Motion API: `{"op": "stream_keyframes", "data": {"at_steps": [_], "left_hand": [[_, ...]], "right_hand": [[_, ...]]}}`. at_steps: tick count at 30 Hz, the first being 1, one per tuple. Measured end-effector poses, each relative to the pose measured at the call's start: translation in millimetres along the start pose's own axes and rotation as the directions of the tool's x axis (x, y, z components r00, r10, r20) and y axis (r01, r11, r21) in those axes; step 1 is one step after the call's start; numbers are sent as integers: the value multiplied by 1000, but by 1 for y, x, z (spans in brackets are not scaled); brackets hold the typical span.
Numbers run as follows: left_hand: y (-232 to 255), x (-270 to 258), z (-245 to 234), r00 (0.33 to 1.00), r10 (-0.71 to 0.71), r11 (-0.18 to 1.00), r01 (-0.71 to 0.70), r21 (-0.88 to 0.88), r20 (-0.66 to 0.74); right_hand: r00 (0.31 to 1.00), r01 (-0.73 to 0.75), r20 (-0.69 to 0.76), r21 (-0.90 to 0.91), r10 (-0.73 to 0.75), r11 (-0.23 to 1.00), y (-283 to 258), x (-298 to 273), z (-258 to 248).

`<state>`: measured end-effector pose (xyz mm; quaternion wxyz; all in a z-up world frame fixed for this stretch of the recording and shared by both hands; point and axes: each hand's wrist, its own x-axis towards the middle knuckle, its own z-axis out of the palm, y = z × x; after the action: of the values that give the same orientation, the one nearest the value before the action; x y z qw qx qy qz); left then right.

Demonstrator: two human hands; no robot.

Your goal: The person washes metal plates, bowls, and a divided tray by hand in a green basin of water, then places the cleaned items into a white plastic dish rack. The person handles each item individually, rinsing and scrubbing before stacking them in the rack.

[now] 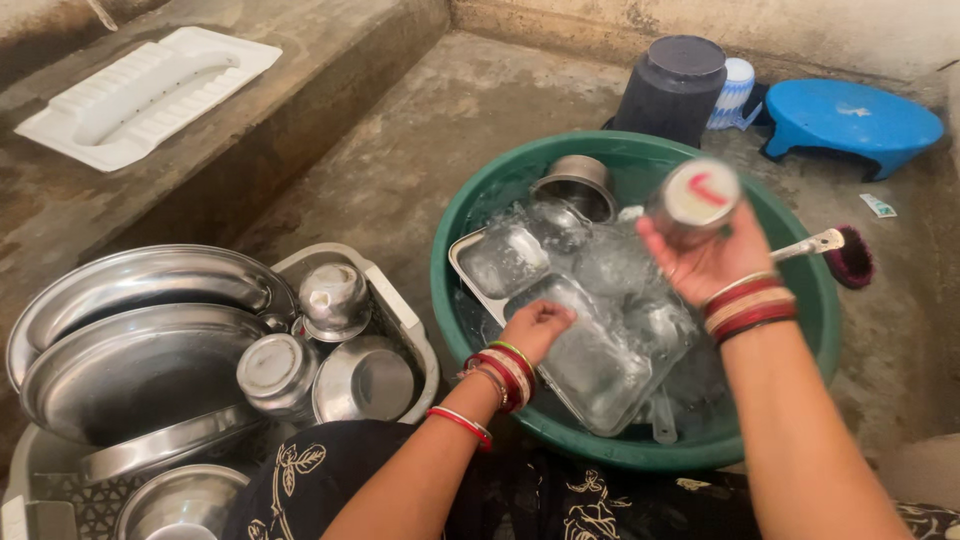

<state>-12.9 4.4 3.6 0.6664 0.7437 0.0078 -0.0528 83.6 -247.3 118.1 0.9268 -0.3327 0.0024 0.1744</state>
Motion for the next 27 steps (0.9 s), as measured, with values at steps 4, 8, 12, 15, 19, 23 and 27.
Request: {"op": "stream_keyframes", "data": {"at_steps": [4,8,12,15,19,23,27], "left_hand": [[10,-19,6,997,-71,834,49,550,20],[13,-28,13,975,-122,540,-92,837,186],[3,-30,16,963,-29,400,-233,886,267],[-1,-32,19,916,-225,239,-280,930,334],[-2,-39,21,896,-258,212,-313,926,362],[1,-39,20,893,-241,228,-330,916,381],[2,-40,18,929,-176,218,-284,934,324]], "right_hand": [[958,-232,-225,-242,178,942,56,5,-50],[784,-538,-550,-366,290,760,106,2,-80],[716,-576,-697,-562,34,594,127,2,-98],[780,-550,-553,-829,-292,101,127,2,-107],[812,-569,-518,-806,-269,-162,133,-2,-99],[959,-283,-225,-702,-172,-654,154,-12,-69],[995,47,96,-674,-24,-737,169,-28,-51]]}}
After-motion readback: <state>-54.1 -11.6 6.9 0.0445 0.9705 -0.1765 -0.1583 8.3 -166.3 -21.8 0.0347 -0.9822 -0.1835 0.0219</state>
